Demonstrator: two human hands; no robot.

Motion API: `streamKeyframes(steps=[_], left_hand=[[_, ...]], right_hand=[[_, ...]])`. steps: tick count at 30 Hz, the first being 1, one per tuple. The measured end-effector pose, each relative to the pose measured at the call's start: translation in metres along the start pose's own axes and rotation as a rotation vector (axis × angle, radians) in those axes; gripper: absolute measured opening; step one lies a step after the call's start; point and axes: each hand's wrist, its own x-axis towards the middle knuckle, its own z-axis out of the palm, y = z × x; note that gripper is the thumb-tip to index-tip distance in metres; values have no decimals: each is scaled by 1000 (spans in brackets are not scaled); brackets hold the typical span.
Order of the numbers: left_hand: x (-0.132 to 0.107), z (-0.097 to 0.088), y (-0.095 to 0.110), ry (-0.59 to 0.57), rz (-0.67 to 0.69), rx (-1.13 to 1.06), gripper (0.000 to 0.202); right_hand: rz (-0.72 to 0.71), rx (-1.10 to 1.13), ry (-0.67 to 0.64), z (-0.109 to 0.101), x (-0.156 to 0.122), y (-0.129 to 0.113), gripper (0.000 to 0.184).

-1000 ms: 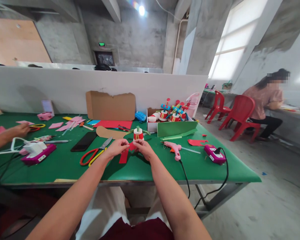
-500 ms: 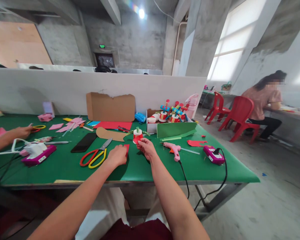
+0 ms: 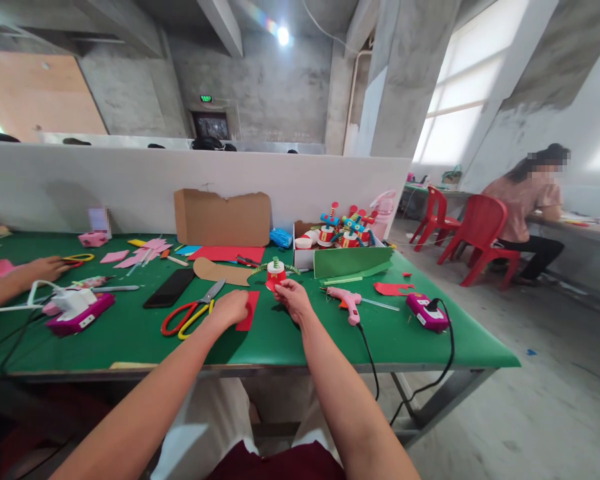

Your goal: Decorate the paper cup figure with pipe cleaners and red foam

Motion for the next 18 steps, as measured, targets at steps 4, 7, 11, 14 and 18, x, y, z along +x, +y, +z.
streamKeyframes(steps=[4,7,11,14,18], left_hand=[[-4,-1,-10,24,-20,-20,31],[-7,-2,-15,1,50,-17,47],[-7,-3,-15,-64,142,3,48],[-4,-3,-11,-79,129,-3,41],[-2,-3,-6,-58,56,13,36]], right_hand=[[5,-3,-11,0,0,0,43],[14,-14,-14,1,-1,-1,44],[26,-20,-4,3,-2,-2,47],[28,-24,-10,4,-3,-3,48],[22,-41,-23,4,-4,-3,46]])
